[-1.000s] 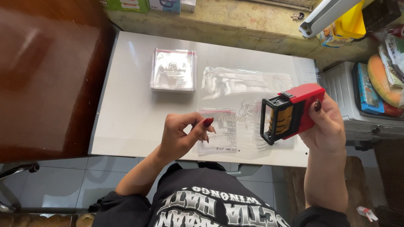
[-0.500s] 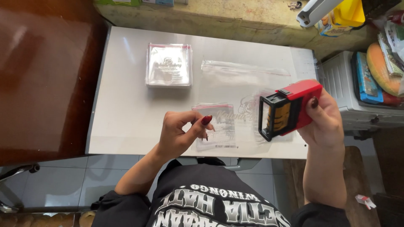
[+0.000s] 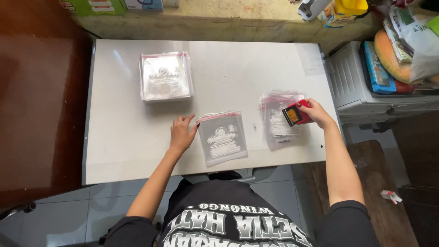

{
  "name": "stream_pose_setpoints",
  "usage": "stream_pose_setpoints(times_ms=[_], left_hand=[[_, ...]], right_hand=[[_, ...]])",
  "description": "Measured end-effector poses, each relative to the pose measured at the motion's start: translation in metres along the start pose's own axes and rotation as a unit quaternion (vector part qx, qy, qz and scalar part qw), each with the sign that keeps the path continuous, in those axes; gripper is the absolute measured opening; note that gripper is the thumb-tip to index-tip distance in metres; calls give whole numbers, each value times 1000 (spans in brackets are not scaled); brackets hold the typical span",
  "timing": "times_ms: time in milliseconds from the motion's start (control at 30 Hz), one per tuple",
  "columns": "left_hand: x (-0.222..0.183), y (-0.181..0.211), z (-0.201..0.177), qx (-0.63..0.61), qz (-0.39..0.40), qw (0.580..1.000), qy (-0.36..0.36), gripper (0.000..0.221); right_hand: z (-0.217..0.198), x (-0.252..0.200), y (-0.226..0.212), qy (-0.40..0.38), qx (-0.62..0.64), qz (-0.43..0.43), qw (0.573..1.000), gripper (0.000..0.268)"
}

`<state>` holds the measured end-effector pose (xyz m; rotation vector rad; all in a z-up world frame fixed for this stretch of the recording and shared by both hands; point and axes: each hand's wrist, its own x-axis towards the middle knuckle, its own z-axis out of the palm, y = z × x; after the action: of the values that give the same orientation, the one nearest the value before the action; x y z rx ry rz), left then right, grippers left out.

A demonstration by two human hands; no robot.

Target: The person stamps a sequence of plastic bags by hand using a red ink stamp on a white table.

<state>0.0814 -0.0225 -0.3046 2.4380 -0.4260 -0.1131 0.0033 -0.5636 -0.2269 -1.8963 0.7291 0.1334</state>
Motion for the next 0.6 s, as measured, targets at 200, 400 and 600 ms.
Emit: stream_pose_setpoints(times_ms=[200,400,600], left_hand=[[4,-1,48,166,68,977,118,48],[10,-16,75,207,118,959,155,34],[16,-12,71,0,151,976,156,33]], right_hand=[[1,9,19,18,-117,-9,993,37],[2,-13,-2,31,-274,-72,959,48],[31,-43,-37,69,-259,-206,941,42]])
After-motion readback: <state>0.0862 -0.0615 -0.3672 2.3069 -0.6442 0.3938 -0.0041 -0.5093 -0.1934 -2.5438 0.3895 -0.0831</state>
